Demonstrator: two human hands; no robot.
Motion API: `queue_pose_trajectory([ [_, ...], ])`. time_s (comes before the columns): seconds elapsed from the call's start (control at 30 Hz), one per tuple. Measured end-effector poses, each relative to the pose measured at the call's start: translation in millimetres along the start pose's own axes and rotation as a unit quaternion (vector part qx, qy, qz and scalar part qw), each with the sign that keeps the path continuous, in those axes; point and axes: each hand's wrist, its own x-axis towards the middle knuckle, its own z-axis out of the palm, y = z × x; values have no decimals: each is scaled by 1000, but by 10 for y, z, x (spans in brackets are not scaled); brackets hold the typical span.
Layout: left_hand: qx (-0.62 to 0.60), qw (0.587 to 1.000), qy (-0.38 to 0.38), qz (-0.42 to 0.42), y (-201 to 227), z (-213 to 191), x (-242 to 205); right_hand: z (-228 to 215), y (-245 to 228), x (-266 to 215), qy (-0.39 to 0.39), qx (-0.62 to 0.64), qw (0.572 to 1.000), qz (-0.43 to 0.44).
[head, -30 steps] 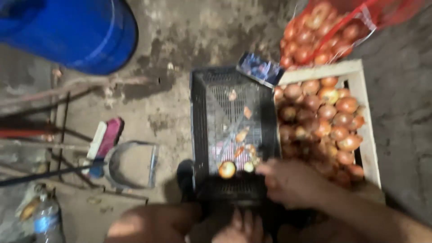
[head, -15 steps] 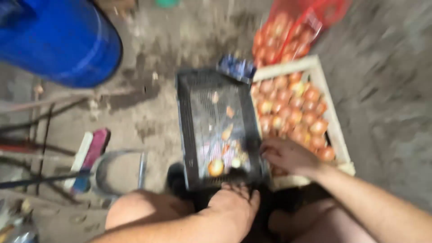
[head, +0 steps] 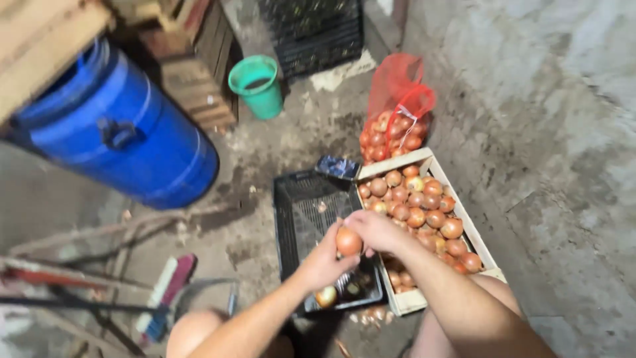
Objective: Peeling the outer skin of onions and sorting them into a different crate
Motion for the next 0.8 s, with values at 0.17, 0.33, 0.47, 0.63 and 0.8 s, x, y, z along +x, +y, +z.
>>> queue_pose_trajectory([
  [0.17,-126,960,34,-246,-193,225,-48,257,283,363,-46,-414,897,-147],
  [0.33,-379,900,22,-216,-297,290,-84,161,-176,-80,1,-423,902,-89],
  [0.47,-436,838,22,-326,-43,170,140,-55,-402,-292,-7,-332,942,-36],
  [0.63,-503,799,-4,-329,-418,334,482,-168,-242,-260,-61,-216,974,29],
  [0.8,-475,853,51,-211,-531,472,566,-251,5,-69,4,-197,976,96],
])
